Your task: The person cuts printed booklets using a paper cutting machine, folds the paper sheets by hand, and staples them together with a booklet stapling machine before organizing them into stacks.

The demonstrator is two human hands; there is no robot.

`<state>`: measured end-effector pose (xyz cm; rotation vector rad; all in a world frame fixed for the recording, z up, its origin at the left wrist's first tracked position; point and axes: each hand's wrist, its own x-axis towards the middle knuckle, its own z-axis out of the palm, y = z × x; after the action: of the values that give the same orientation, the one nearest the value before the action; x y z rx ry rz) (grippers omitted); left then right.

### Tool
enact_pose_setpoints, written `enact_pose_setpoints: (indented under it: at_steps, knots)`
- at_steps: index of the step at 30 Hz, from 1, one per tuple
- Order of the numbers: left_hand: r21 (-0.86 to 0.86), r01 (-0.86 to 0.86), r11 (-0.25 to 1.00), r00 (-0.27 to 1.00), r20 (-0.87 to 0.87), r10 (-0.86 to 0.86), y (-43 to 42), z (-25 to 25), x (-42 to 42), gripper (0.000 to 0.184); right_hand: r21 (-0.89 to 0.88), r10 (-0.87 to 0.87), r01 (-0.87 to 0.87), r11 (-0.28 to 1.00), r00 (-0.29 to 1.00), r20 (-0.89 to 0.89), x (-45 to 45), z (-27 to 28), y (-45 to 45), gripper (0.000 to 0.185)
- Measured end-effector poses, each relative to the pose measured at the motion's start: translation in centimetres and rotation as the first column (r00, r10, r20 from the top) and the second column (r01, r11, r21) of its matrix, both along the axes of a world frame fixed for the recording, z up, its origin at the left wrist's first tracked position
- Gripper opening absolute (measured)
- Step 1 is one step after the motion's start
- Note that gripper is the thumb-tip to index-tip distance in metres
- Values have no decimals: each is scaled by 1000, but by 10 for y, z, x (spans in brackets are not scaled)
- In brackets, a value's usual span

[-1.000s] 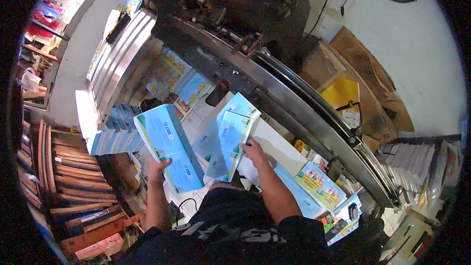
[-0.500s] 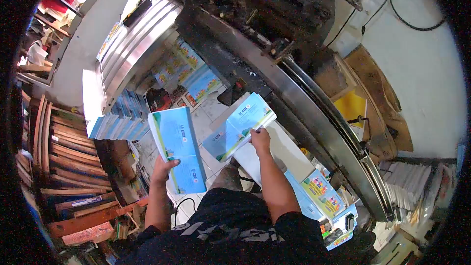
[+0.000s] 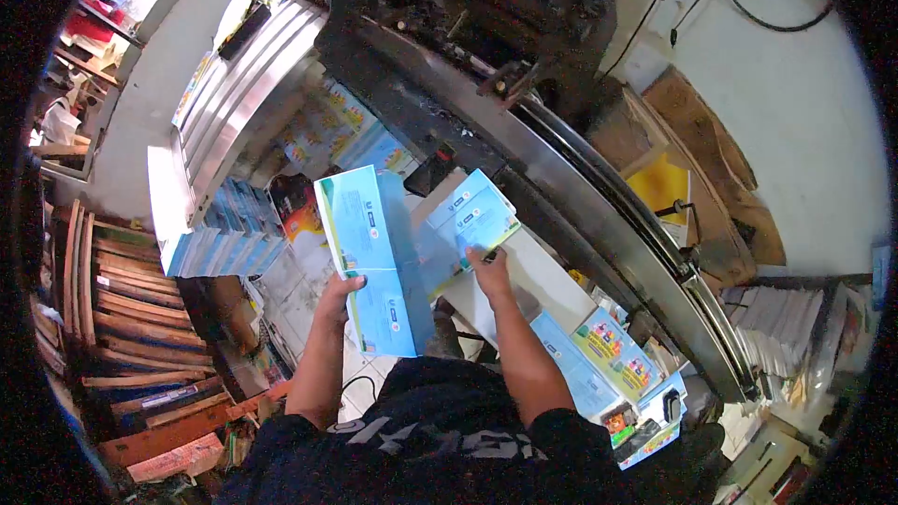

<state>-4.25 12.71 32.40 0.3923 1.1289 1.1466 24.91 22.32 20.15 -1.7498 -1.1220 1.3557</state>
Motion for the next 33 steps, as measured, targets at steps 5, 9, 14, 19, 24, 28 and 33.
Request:
enact_pose_setpoints:
  at_steps: [5, 9, 14, 19, 24, 28, 33]
  knots:
    - [-35, 109, 993, 994, -5, -109, 15, -1, 19, 64, -292, 31, -166, 942, 909, -415, 8, -6, -10, 60]
    - [-6, 115, 993, 992, -60, -115, 16, 0, 22, 64, -258, 117, -241, 936, 902, -416, 5, 15, -8, 37]
    - [-29, 162, 986, 975, -152, -164, 22, -7, 13, 61, -345, 28, -208, 915, 888, -459, -19, 17, 28, 24]
    - [-55, 178, 982, 981, -74, -182, 46, -12, 27, 56, -161, 392, -399, 903, 917, -77, -22, 9, 45, 35]
    - [-92, 137, 986, 988, 78, -130, 65, -33, 51, 56, -480, 81, -188, 857, 968, -236, -15, 35, 45, 52]
    - [-119, 139, 983, 990, 14, -138, 77, -91, 50, 58, -568, -20, -151, 809, 959, -284, -3, 26, 47, 64]
    - [-104, 152, 983, 985, 96, -142, 80, -85, 49, 58, -340, 344, -394, 854, 918, -198, -1, 42, 13, 92]
